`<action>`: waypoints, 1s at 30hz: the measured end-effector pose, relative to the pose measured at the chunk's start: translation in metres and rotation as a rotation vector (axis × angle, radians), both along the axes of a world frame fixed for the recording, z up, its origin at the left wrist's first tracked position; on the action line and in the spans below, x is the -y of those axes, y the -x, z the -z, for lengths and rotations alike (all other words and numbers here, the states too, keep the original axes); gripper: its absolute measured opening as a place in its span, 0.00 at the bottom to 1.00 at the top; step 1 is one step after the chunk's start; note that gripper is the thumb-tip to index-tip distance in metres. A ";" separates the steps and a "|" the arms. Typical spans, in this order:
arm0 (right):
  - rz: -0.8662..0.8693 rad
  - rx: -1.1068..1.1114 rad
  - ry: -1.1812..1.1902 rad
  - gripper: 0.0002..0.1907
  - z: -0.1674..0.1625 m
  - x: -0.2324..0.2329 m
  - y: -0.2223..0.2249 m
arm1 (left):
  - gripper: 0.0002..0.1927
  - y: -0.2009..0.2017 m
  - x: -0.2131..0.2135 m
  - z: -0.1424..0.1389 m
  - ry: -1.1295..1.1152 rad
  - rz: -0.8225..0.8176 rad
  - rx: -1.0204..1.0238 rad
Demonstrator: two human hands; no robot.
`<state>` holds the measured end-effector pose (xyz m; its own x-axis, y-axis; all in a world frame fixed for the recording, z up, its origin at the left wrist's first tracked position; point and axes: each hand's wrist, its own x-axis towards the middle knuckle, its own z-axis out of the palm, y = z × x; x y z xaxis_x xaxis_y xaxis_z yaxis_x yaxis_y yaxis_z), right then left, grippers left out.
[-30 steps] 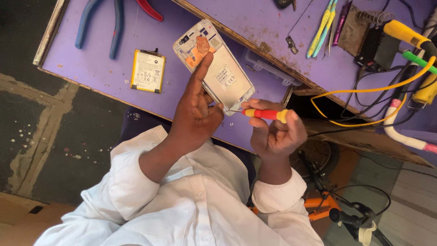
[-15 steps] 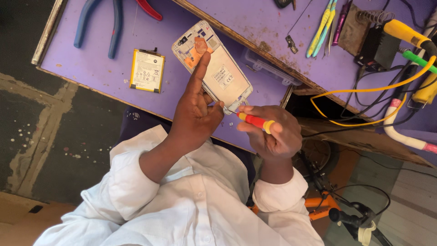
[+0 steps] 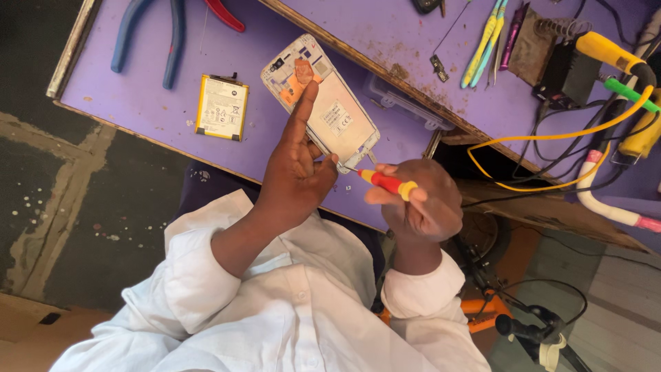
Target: The person uses a screwdriver to remove screws from the back of a disassembled smartphone. They carefully unscrew multiple fasteners around the device's frame and place them on the workbench. The phone remains open with internal components visible throughout the clip.
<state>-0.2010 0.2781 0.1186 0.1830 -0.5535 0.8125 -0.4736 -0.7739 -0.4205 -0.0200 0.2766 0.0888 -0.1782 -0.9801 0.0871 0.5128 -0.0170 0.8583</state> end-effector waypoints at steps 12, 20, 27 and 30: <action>0.028 0.042 0.025 0.27 0.017 0.009 0.006 | 0.50 0.001 0.003 -0.001 -0.035 -0.017 0.115; -0.040 0.071 -0.138 0.26 0.030 0.003 0.010 | 0.50 0.003 0.006 0.002 -0.020 -0.036 0.149; -0.084 0.122 -0.223 0.12 0.023 0.019 0.006 | 0.50 0.012 0.022 0.011 -0.015 -0.064 0.121; 0.064 0.001 -0.266 0.06 0.004 0.021 0.010 | 0.50 0.012 0.030 0.003 0.088 -0.148 0.470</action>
